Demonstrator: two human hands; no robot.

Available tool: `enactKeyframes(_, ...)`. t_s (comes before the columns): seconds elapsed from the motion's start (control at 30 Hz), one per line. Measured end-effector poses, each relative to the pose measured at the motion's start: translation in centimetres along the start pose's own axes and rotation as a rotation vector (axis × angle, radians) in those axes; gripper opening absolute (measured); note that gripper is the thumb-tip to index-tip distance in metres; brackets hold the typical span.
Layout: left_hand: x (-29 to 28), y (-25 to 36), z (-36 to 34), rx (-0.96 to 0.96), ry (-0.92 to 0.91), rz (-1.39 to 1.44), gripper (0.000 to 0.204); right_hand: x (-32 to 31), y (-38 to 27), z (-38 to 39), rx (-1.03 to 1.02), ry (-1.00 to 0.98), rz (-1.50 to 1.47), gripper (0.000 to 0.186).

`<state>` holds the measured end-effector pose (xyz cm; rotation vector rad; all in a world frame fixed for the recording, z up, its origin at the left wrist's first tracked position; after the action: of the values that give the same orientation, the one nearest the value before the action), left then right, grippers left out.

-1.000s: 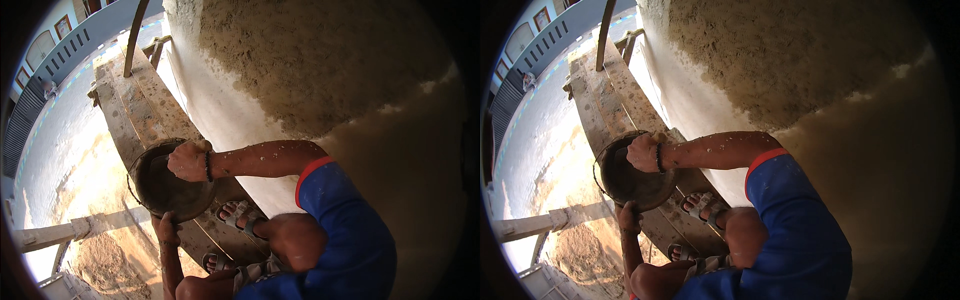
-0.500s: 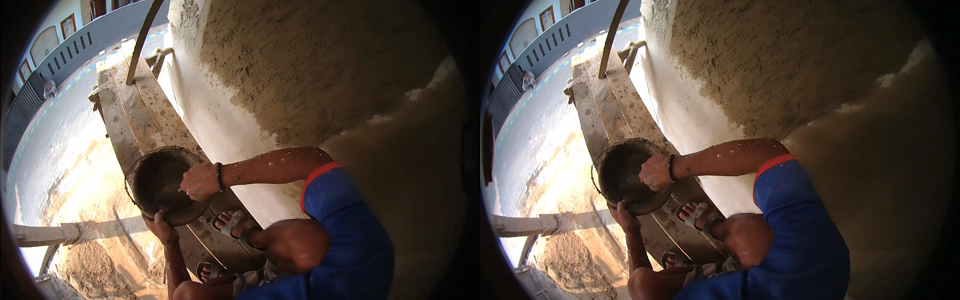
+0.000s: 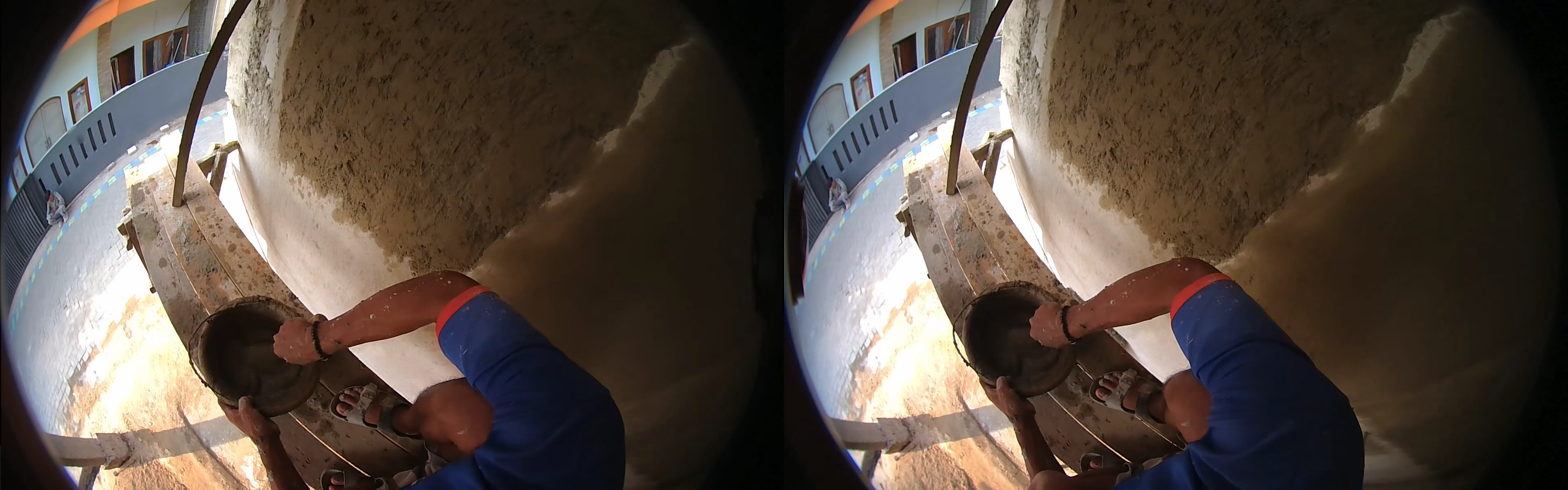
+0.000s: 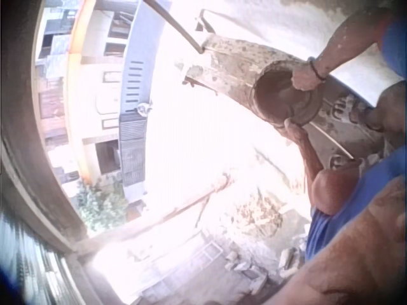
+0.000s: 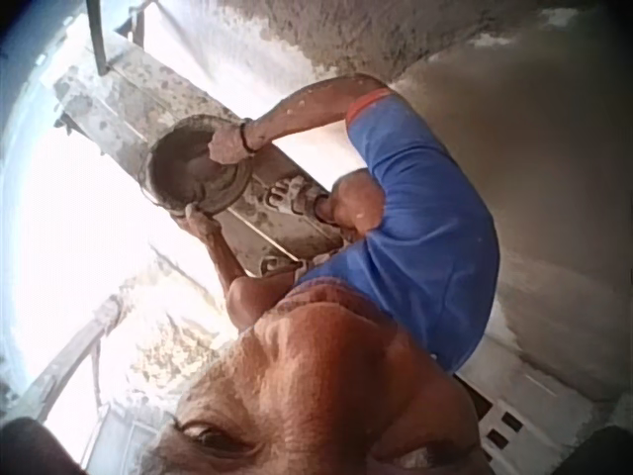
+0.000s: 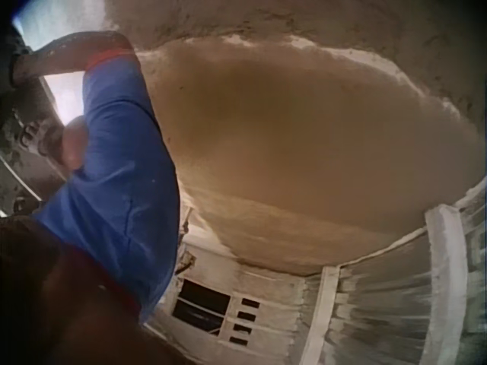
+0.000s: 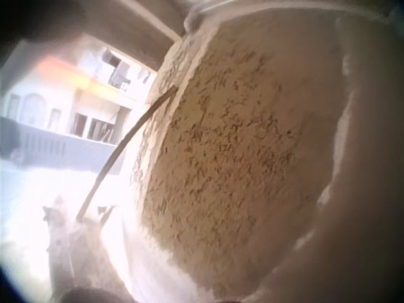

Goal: The person uses a wooden straightedge to level wet plaster on a wall and then uses a trowel to scoop mortar from a bucket and apply it to fill gaps in the wall surface.

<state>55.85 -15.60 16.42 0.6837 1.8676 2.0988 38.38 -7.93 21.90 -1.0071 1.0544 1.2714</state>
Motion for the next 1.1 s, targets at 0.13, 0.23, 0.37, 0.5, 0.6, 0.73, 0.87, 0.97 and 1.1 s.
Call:
enactKeyframes(0.13,1.0,2.1,0.4,-0.104,0.073,0.168,0.06,-5.7,-2.2,1.7,-0.081,-0.082,-0.169,0.017)
enactKeyframes(0.23,0.9,2.9,0.5,-0.063,0.088,0.069,0.057,-7.3,-2.5,2.5,-0.165,-0.005,-0.29,0.017)
enactKeyframes(0.37,0.6,1.3,-0.1,-0.069,0.003,0.107,0.064,-2.7,-0.8,1.3,-0.043,-0.154,-0.173,0.015)
enactKeyframes(0.5,0.4,2.6,0.0,-0.079,0.031,0.082,0.062,-8.0,0.9,0.5,0.024,0.088,-0.114,0.012)
enactKeyframes(0.6,1.7,2.6,-0.1,-0.108,0.025,0.113,0.063,-5.9,2.4,0.2,0.11,0.141,-0.068,0.01)
enactKeyframes(0.73,2.4,1.9,0.3,-0.129,0.042,0.15,0.063,-0.9,0.4,1.7,0.05,-0.047,-0.013,0.012)
enactKeyframes(0.87,0.8,2.8,0.2,-0.108,0.038,0.169,0.062,-6.7,-2.7,3.1,-0.063,-0.062,-0.11,0.017)
enactKeyframes(0.97,0.2,3.1,0.2,-0.148,0.052,0.148,0.06,-6.8,-3.2,2.8,-0.164,-0.1,-0.288,0.023)
enactKeyframes(1.1,1.1,0.5,-0.2,-0.094,0.083,0.035,0.058,-2.8,0.9,2.8,-0.009,-0.192,0.003,0.017)
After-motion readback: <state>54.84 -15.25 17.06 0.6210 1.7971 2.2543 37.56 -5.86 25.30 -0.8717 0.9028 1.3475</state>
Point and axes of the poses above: each hand's wrist, its own z-axis away from the middle knuckle, its own x-axis out of the palm, y = z × x, the point moved 7 cm from there along -z, towards the middle knuckle, and after that the axes turned 2 degrees about -z, right-handed, at the moved point
